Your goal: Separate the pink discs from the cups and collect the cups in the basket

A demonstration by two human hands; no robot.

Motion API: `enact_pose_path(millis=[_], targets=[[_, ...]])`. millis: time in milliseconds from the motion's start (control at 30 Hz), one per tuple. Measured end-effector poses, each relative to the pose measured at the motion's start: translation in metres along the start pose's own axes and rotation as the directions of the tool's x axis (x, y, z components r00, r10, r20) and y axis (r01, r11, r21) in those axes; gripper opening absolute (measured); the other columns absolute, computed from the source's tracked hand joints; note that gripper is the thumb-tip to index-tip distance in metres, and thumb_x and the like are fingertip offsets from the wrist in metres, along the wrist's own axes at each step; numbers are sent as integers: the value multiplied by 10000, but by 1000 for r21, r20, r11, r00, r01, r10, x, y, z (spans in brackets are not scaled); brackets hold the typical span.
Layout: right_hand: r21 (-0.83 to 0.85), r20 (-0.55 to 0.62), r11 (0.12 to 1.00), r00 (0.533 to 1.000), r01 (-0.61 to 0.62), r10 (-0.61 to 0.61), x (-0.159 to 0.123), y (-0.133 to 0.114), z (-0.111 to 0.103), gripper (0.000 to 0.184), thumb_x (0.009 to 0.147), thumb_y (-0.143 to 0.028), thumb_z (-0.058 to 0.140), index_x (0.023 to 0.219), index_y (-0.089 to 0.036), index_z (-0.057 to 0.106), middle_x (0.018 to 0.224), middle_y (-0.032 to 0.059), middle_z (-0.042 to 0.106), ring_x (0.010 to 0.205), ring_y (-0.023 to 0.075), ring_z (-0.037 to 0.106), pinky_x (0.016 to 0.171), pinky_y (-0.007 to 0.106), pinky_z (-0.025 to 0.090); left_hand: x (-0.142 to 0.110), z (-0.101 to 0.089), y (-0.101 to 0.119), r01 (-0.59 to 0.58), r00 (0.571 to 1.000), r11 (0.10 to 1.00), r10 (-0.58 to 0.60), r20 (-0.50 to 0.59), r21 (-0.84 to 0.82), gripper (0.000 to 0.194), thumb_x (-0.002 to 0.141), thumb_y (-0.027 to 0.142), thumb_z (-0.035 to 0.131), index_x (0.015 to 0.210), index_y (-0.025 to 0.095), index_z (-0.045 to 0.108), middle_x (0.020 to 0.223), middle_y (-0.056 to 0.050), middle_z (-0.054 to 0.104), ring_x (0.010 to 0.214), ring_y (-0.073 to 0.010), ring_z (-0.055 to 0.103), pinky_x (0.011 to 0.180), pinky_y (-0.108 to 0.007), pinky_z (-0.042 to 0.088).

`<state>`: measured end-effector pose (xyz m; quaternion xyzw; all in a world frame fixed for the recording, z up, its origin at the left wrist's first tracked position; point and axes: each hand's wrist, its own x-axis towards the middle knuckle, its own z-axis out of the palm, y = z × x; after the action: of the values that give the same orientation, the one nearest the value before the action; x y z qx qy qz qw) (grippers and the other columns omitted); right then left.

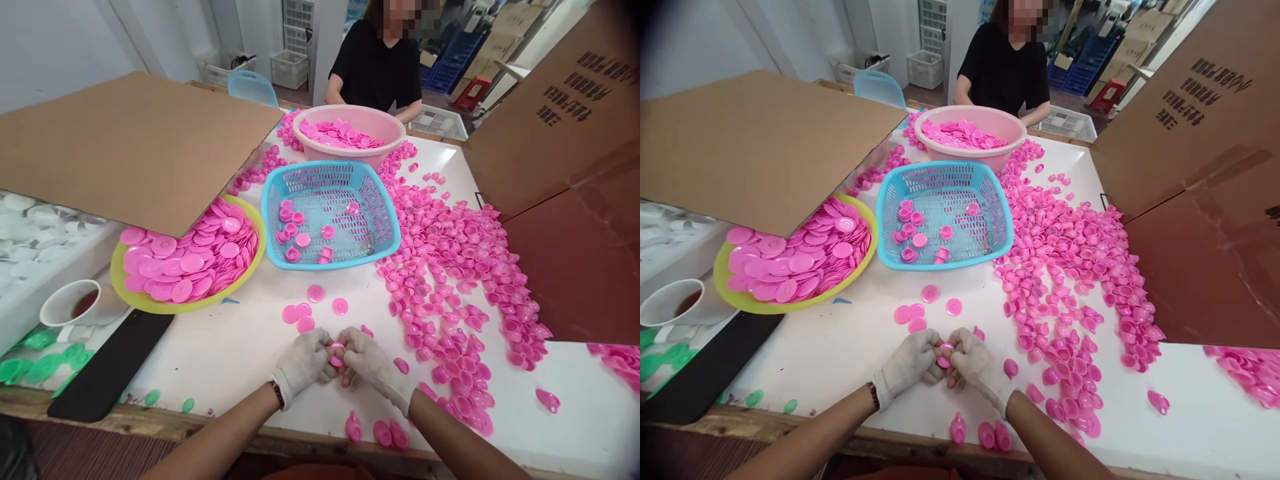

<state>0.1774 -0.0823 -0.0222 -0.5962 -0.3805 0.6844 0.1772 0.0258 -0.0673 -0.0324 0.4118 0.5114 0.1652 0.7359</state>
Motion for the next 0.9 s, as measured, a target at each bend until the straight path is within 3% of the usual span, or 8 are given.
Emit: enact_pose_path(millis=[133,300,533,667,733,800,900], targets=[[-18,27,1000,1000,1,0,2,1,-3,166,810,-299,530,853,-224,389,569,-51,585,436,128,591,401,214,438,1,-1,-8,-58,997,994,62,-38,94,228,800,405,525,769,183,482,545,14,588,442,-101,548,422,-192,402],[8,133,1000,991,-9,8,1,-4,-11,130,820,-270,503,861,-214,393,641,-33,634,505,126,632,526,268,517,-3,-5,-4,-79,997,984,79,9,158,163,754,320,577,783,182,496,583,9,613,471,-96,535,439,-186,383],[-130,87,988,991,-89,101,4,-11,-3,68,849,-162,378,849,-223,348,516,-57,574,444,132,600,439,229,472,5,-5,-1,-7,1000,961,6,5,276,167,735,253,586,801,199,442,488,44,556,404,-102,510,399,-183,357],[-216,76,975,994,-57,75,4,-24,-5,84,805,-129,412,806,-211,391,479,-56,542,356,112,518,385,213,418,-5,-3,3,2,1000,965,-3,5,262,204,735,230,570,875,205,424,476,66,527,397,-115,511,407,-197,361],[-245,58,970,998,2,13,2,-38,-11,79,782,-130,446,786,-204,418,499,-53,536,372,100,511,395,198,401,-16,-4,3,-86,993,953,107,-56,289,219,754,259,557,925,210,429,501,73,520,404,-112,502,431,-207,359],[-153,9,975,987,160,-160,-1,-56,-18,83,778,-152,461,827,-207,424,609,-36,575,482,105,578,469,207,447,-27,-8,1,-184,959,922,245,-145,341,210,771,282,545,936,214,435,523,77,505,424,-109,492,469,-220,364],[90,-187,881,877,464,-443,1,-80,-30,133,820,-253,452,919,-225,366,820,5,609,685,140,654,612,263,511,-35,-16,0,-226,910,889,339,-241,397,122,791,280,507,871,211,444,560,58,503,478,-119,492,516,-235,370]])
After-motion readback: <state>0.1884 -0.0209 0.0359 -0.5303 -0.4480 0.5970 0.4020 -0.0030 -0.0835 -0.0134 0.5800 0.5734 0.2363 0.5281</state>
